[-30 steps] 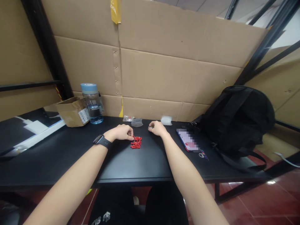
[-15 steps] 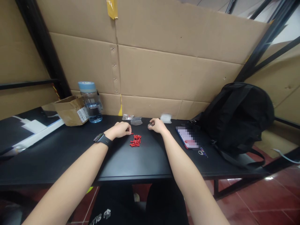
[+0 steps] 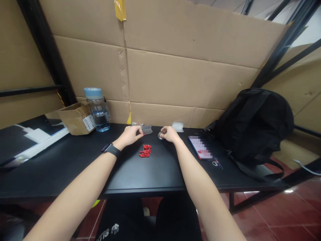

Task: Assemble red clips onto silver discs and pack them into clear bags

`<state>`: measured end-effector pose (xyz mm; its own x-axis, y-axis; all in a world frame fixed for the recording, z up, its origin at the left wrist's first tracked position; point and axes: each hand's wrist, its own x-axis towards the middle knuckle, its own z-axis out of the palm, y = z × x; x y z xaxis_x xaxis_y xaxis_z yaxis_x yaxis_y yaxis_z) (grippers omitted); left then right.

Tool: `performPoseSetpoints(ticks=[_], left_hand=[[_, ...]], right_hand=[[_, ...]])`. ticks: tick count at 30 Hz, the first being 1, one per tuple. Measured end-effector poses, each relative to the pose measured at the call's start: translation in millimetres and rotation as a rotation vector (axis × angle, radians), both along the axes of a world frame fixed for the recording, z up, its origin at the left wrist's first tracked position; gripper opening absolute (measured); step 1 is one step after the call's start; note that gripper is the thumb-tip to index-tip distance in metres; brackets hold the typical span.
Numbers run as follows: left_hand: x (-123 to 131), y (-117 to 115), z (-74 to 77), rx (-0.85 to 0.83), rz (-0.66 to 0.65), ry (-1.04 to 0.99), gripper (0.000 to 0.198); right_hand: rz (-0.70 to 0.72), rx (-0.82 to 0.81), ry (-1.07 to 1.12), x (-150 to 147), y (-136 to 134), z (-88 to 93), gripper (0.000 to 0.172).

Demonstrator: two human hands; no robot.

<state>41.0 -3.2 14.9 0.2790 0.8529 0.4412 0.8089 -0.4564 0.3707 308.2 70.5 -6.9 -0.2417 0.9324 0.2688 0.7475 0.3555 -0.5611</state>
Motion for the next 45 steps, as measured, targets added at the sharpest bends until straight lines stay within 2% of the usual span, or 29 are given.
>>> performPoseSetpoints(ticks=[7,15,22,26,28,31,34,36,41,45], left_hand=[[3,-4,2.6,0.032,0.012,-0.059,0.004],[9,-5,4.4,-0.041,0.025,-0.016,0.013],[13,0,-5.9,0.024,0.021,-0.021,0.018],[16,4,-12.4,0.088,0.085,-0.113,0.02],[18,6,-14.9,0.089,0.105,-0.161,0.02],[20,10,-17.9,0.071,0.095,-0.25,0.019],[21,13,-18.7,0.055,0.035,-0.349,0.018],[23,14,-17.7,0.039,-0.024,-0.411,0.018],[27,10,-13.2,-0.026,-0.123,-0.547,0.019],[25,9,-11.6,-0.01,-0.12,-0.549,0.017]], right_hand=[[0.02,0.012,0.037,-1,1,-0.5,0.031],[0.034,-0.036,0.024,1,4,-2.5,0.038],[0.027,-0.014,0.041,2,1,0.4,0.033],[0.045,0.027,0.06,-5,-5,6.2,0.028],[0.106,0.05,0.129,-11,-9,9.8,0.029],[0.234,0.075,0.361,-25,-18,15.2,0.032],[0.375,0.052,0.597,-40,-31,20.5,0.036],[0.439,0.021,0.654,-49,-40,23.7,0.036],[0.468,0.043,0.711,-62,-54,26.8,0.03],[0.426,0.036,0.741,-65,-53,23.1,0.032]])
